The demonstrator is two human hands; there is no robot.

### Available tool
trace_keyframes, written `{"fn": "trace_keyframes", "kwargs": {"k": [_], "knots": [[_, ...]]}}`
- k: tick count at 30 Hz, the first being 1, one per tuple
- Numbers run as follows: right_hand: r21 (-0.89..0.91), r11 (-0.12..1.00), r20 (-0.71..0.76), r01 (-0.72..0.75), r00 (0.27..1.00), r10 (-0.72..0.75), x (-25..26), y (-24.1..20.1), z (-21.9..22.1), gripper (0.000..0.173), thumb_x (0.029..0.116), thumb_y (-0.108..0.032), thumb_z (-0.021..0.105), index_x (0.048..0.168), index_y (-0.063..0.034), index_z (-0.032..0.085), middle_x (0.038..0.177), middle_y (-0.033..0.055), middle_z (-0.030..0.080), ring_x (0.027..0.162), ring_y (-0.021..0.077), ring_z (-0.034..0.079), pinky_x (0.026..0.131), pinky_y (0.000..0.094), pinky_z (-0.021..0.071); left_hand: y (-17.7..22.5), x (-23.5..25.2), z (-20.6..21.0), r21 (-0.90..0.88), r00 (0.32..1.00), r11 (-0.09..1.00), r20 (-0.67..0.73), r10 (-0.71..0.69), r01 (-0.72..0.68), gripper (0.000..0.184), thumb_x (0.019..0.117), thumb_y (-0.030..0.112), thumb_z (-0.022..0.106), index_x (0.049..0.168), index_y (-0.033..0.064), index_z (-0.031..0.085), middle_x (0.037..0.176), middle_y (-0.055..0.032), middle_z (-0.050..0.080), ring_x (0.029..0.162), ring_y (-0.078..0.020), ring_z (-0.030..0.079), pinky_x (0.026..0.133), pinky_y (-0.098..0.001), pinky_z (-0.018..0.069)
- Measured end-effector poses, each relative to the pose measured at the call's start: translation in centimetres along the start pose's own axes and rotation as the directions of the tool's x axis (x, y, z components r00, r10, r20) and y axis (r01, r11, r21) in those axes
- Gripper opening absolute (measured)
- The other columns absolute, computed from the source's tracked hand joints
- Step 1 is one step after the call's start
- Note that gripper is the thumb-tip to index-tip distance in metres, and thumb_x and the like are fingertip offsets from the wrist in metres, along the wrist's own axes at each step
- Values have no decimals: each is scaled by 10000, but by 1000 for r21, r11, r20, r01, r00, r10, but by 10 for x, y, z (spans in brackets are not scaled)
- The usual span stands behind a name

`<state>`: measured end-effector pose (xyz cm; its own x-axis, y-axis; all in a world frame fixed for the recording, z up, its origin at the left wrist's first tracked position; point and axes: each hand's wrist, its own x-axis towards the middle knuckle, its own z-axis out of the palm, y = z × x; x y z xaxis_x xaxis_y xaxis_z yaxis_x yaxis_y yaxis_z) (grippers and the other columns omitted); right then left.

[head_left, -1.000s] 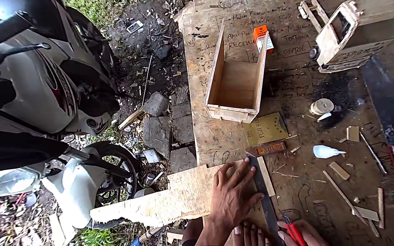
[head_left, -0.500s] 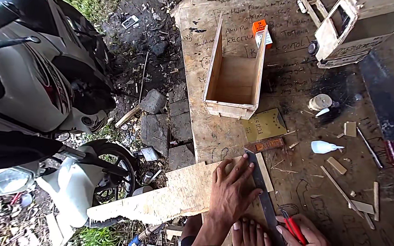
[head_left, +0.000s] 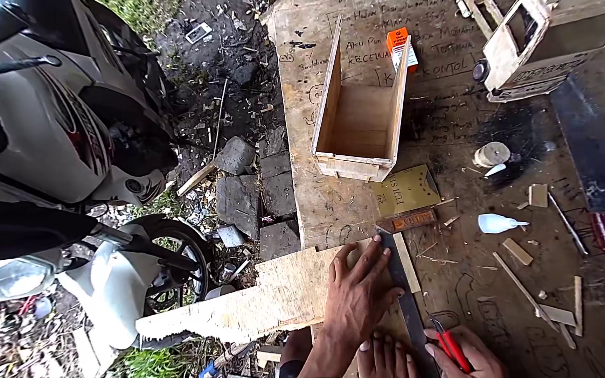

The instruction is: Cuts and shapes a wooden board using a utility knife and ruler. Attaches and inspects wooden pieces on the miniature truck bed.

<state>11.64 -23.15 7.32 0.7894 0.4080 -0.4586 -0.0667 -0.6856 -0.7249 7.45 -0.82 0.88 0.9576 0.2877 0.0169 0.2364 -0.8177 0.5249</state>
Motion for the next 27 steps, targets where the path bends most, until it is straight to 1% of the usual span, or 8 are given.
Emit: {"fn": "trace_keyframes", "kwargs": {"k": [17, 20, 22, 23, 25, 27], "knots": [[3, 1000, 0, -1, 1000, 1, 0, 1, 0, 186, 902, -74, 731, 1026, 63, 759, 961, 199, 681, 770, 184, 665, 713, 286, 582, 1, 2, -1, 9, 1000, 1000, -2, 1, -1, 601, 927, 668, 587, 1436, 349, 619, 1576, 104, 480, 1429, -299, 444, 1067, -495, 415], [4, 1000, 0, -2, 1000, 2, 0, 0, -1, 185, 896, -67, 733, 1025, 62, 759, 957, 199, 679, 777, 188, 665, 717, 290, 581, 5, 3, -4, 51, 1000, 999, 28, -6, 4, 592, 946, 667, 552, 1446, 356, 607, 1584, 109, 470, 1426, -298, 445, 1051, -485, 420], [10, 1000, 2, -10, 1000, 9, 0, -1, -1, 189, 899, -68, 729, 1028, 67, 756, 960, 204, 680, 779, 195, 667, 718, 299, 582, 10, 4, -9, 114, 999, 993, 55, -4, -2, 587, 960, 658, 528, 1447, 341, 609, 1593, 105, 458, 1421, -304, 452, 1036, -480, 423], [18, 1000, 4, -24, 1000, 24, 1, -3, -1, 203, 911, -85, 725, 1040, 70, 752, 959, 203, 678, 769, 195, 665, 714, 303, 584, 12, 5, -10, 146, 998, 989, 59, 4, -12, 583, 964, 645, 526, 1440, 322, 619, 1593, 94, 460, 1423, -313, 455, 1049, -494, 422], [43, 995, 16, -88, 996, 87, 2, -12, -2, 269, 949, -122, 690, 1096, 103, 712, 940, 203, 667, 731, 210, 658, 689, 345, 587, 17, 7, -13, 177, 997, 984, 82, 14, -29, 576, 977, 602, 532, 1433, 263, 630, 1595, 51, 466, 1455, -337, 438, 1120, -562, 396], [72, 988, 18, -140, 990, 139, 6, -27, -3, 332, 998, -116, 599, 1214, 134, 631, 894, 189, 677, 682, 212, 677, 657, 375, 605, 21, 8, -15, 190, 992, 981, 124, 17, -41, 601, 977, 588, 542, 1440, 212, 622, 1596, 20, 468, 1482, -327, 413, 1161, -589, 367]]}}
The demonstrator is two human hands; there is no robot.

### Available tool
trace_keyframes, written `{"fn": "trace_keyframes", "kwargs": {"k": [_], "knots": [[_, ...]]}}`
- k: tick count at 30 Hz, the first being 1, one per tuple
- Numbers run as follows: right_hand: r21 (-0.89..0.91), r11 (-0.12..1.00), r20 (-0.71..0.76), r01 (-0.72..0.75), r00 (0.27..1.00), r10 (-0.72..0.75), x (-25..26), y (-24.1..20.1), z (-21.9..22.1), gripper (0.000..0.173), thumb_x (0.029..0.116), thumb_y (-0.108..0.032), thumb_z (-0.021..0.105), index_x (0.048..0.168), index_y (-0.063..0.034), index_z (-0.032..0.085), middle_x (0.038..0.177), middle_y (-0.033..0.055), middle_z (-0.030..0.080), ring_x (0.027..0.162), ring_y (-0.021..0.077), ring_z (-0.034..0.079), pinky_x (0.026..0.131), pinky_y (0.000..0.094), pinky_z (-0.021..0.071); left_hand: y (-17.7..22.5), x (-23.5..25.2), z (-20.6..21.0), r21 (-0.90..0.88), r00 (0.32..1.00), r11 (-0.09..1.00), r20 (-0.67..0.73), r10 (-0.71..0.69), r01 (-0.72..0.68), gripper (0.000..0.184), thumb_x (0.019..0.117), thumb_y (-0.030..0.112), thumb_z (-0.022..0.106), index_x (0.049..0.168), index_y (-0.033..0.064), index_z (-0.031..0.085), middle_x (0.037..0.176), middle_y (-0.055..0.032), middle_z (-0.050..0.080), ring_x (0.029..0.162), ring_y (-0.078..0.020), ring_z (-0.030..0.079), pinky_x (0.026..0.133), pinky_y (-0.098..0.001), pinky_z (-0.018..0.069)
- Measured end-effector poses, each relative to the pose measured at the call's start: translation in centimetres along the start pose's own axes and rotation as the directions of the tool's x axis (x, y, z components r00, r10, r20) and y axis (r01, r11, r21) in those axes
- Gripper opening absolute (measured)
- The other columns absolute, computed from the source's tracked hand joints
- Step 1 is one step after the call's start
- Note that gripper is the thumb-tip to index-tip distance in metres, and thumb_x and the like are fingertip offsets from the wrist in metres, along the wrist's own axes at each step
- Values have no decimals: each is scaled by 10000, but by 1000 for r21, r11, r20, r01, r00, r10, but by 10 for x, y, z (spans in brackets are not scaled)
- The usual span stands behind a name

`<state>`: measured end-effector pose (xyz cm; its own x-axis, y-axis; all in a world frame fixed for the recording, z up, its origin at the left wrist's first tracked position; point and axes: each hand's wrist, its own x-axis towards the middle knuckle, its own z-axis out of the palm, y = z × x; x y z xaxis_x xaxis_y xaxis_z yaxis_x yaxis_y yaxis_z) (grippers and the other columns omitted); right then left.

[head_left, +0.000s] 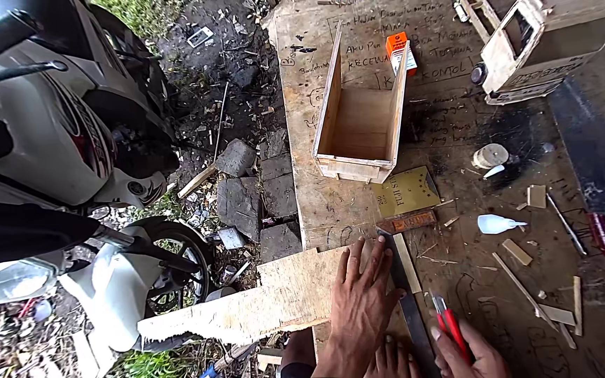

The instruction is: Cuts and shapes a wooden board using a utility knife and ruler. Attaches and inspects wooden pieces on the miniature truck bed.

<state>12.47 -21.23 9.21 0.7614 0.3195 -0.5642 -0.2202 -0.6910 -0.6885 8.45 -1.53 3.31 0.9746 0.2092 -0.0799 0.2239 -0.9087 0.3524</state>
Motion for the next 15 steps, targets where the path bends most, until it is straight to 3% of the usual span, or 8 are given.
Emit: {"fn": "trace_keyframes", "kwargs": {"k": [3, 5, 7, 10, 15], "knots": [[-72, 996, 33, 49, 998, -47, 10, -25, 1, 470, 1025, -61, 489, 1436, 158, 426, 959, 195, 704, 713, 239, 724, 684, 407, 637, 6, 3, -8, 8, 997, 1000, 75, -13, 12, 704, 906, 606, 630, 1468, 184, 590, 1623, -5, 429, 1515, -322, 358, 1180, -617, 323], [-160, 981, 24, 107, 994, -104, 22, -39, 4, 544, 1017, -45, 508, 1523, 101, 374, 1047, 215, 716, 687, 248, 735, 653, 425, 648, 12, 6, -11, 0, 995, 999, 95, -33, 33, 720, 873, 565, 695, 1454, 150, 599, 1613, -37, 442, 1506, -321, 375, 1178, -610, 331], [-179, 978, -29, 105, 993, -112, 33, -49, 8, 540, 1020, -56, 517, 1536, 53, 399, 1146, 222, 703, 658, 227, 729, 612, 415, 646, 18, 6, -11, 5, 995, 999, 87, -50, 50, 713, 853, 517, 739, 1433, 121, 613, 1596, -57, 465, 1488, -313, 408, 1164, -598, 355], [-86, 993, -142, 82, 985, -93, 50, -45, 12, 531, 1009, -79, 514, 1525, 17, 433, 991, 140, 718, 569, 176, 691, 504, 367, 621, 16, 4, -7, -49, 994, 996, 81, -70, 74, 708, 870, 495, 731, 1458, 126, 592, 1622, -28, 429, 1501, -296, 389, 1178, -595, 341], [33, 997, -201, 68, 978, -60, 55, -33, 11, 534, 1000, -83, 537, 1511, 36, 435, 992, 111, 733, 566, 153, 686, 475, 328, 604, 10, -1, 2, -122, 998, 991, 29, -56, 59, 730, 889, 501, 714, 1504, 146, 546, 1620, -4, 433, 1510, -274, 378, 1199, -597, 313]]}}
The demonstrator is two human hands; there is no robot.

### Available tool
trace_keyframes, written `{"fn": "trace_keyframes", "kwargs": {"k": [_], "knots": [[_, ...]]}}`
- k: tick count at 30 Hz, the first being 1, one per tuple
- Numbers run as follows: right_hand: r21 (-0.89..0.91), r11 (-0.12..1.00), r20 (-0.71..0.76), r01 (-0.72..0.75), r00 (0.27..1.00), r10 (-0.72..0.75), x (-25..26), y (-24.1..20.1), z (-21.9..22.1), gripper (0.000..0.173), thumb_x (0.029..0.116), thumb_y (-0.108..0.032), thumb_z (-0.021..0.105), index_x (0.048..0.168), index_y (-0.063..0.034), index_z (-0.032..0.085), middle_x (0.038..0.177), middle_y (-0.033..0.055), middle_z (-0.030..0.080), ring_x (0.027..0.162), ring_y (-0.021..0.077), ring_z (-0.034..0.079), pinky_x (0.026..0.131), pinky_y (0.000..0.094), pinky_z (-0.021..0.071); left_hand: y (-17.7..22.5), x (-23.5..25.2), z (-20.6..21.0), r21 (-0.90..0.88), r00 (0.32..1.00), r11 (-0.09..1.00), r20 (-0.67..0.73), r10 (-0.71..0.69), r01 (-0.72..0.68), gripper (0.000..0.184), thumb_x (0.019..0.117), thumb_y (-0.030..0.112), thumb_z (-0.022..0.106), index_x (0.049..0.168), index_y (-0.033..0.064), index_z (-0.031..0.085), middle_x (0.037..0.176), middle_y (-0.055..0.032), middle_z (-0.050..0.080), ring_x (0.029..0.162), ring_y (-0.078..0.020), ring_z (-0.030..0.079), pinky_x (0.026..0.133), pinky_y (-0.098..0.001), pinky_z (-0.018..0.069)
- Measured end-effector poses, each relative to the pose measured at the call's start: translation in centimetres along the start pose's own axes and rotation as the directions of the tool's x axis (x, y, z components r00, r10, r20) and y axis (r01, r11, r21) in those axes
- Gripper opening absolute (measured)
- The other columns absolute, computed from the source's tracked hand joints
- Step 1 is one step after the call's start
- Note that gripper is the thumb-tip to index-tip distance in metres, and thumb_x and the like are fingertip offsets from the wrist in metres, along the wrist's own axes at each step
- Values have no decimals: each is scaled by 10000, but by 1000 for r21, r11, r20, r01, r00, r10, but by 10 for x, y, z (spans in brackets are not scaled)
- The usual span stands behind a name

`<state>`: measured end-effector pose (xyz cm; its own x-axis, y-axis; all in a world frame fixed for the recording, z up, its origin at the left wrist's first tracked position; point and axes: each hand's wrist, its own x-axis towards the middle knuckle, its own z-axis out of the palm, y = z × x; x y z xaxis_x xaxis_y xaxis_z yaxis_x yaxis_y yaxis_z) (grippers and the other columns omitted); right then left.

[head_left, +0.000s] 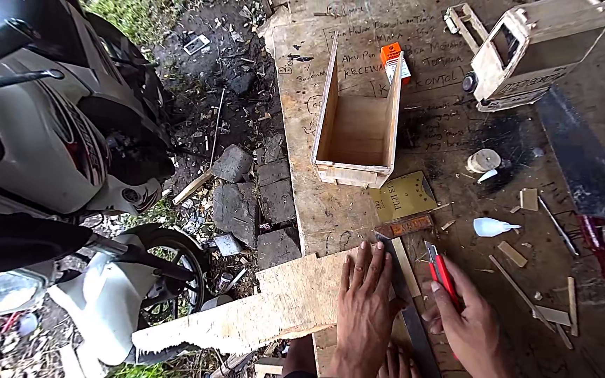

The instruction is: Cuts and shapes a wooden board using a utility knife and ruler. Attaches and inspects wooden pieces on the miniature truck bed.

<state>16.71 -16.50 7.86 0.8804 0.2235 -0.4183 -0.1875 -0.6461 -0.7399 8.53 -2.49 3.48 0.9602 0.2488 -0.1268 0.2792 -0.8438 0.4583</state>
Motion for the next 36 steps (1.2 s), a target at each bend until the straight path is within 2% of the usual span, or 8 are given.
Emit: {"fn": "trace_keyframes", "kwargs": {"k": [6, 36], "knots": [[104, 995, 19, -8, 1000, 6, -6, 7, -1, 523, 997, -52, 515, 1499, 62, 423, 995, 91, 743, 542, 124, 669, 450, 290, 586, -2, -1, 3, -15, 1000, 1000, 16, -2, 3, 744, 908, 510, 691, 1532, 148, 510, 1635, 8, 407, 1522, -276, 355, 1210, -606, 289], [111, 994, 31, -20, 999, 17, -6, 12, -2, 524, 1003, -91, 527, 1504, 35, 438, 982, 88, 749, 539, 131, 675, 445, 295, 586, 1, -1, 3, 13, 1000, 1000, 20, -13, 13, 749, 922, 540, 658, 1549, 169, 488, 1635, 33, 404, 1528, -268, 344, 1213, -610, 268]]}}
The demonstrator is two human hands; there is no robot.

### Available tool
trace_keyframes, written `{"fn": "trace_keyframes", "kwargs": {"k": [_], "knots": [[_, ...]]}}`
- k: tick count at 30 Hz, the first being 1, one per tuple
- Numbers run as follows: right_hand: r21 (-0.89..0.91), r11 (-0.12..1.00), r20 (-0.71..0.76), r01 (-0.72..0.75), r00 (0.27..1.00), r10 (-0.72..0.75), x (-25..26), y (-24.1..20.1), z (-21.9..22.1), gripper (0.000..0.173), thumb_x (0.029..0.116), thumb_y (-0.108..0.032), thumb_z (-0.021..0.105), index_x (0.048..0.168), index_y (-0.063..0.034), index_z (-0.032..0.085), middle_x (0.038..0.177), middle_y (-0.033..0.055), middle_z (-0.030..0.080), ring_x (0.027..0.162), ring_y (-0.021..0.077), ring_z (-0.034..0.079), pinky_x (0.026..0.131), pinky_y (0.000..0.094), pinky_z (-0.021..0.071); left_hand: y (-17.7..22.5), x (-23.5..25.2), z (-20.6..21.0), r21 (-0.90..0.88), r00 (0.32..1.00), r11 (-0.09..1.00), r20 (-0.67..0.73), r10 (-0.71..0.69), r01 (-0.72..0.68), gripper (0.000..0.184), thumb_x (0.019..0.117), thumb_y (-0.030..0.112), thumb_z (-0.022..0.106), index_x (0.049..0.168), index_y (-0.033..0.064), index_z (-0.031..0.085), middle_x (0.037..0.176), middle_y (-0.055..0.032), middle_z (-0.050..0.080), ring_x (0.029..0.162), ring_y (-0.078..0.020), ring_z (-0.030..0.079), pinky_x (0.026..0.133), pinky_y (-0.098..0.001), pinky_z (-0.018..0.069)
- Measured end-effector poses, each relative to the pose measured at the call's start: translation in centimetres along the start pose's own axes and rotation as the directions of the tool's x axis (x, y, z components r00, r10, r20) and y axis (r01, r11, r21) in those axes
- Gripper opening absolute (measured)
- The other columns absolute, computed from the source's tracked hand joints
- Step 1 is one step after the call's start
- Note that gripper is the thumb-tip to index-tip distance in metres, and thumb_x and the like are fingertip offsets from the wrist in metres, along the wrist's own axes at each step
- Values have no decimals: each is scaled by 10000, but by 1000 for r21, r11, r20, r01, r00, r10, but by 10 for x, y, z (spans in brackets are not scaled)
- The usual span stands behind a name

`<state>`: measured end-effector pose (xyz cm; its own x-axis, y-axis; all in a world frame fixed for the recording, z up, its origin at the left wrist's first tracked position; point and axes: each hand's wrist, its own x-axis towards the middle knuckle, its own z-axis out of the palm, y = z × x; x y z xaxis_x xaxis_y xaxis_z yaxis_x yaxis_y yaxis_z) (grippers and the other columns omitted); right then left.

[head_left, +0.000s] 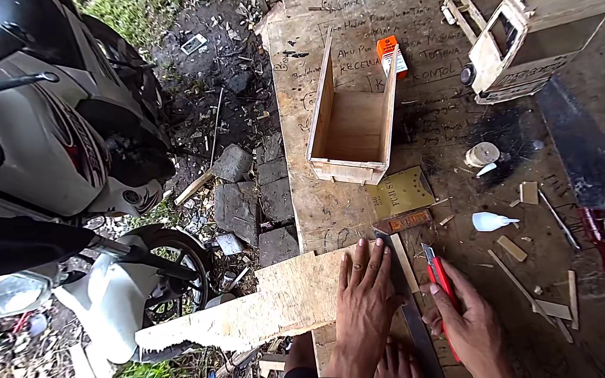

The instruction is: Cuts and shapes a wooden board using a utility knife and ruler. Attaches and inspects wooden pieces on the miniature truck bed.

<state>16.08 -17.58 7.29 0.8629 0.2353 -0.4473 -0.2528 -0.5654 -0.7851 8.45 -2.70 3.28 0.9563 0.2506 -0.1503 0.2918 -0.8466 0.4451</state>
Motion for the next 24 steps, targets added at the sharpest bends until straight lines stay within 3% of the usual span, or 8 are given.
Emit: {"fn": "trace_keyframes", "kwargs": {"k": [12, 15, 18, 20, 24], "knots": [[-61, 998, -1, 5, 1000, -5, -3, -8, 0, 514, 1005, -86, 525, 1501, 30, 460, 954, 100, 725, 518, 126, 657, 454, 299, 590, 13, 5, -6, 68, 997, 995, 23, -71, 69, 741, 849, 467, 753, 1502, 177, 556, 1596, 38, 466, 1490, -282, 410, 1161, -649, 318], [-184, 977, 19, 104, 995, -102, -3, -7, 3, 521, 985, -89, 518, 1495, 13, 490, 1008, 100, 735, 530, 116, 635, 469, 306, 573, 15, 6, -6, 95, 997, 993, 12, -71, 70, 739, 840, 471, 758, 1493, 181, 568, 1584, 44, 482, 1478, -280, 429, 1150, -678, 306], [-347, 918, 29, 191, 981, -194, -4, -14, 9, 517, 975, -77, 546, 1489, -23, 529, 1146, 160, 742, 608, 185, 687, 554, 381, 596, 20, 7, -8, 139, 997, 988, -7, -71, 71, 766, 794, 449, 804, 1472, 164, 590, 1562, 27, 511, 1453, -283, 466, 1129, -686, 329], [-380, 906, 12, 189, 980, -199, -1, -19, 13, 517, 976, -77, 540, 1491, -28, 530, 1120, 171, 742, 623, 209, 692, 569, 402, 598, 22, 8, -8, 126, 997, 989, -20, -79, 81, 774, 766, 411, 833, 1460, 157, 602, 1553, 23, 522, 1444, -288, 478, 1113, -701, 336], [-267, 960, -47, 79, 994, -95, 13, -16, 4, 540, 990, -106, 509, 1525, -37, 474, 976, 101, 744, 550, 168, 657, 481, 376, 580, 20, 7, -6, 104, 996, 991, -10, -87, 88, 764, 784, 421, 824, 1469, 173, 594, 1559, 30, 515, 1452, -287, 468, 1118, -700, 342]]}}
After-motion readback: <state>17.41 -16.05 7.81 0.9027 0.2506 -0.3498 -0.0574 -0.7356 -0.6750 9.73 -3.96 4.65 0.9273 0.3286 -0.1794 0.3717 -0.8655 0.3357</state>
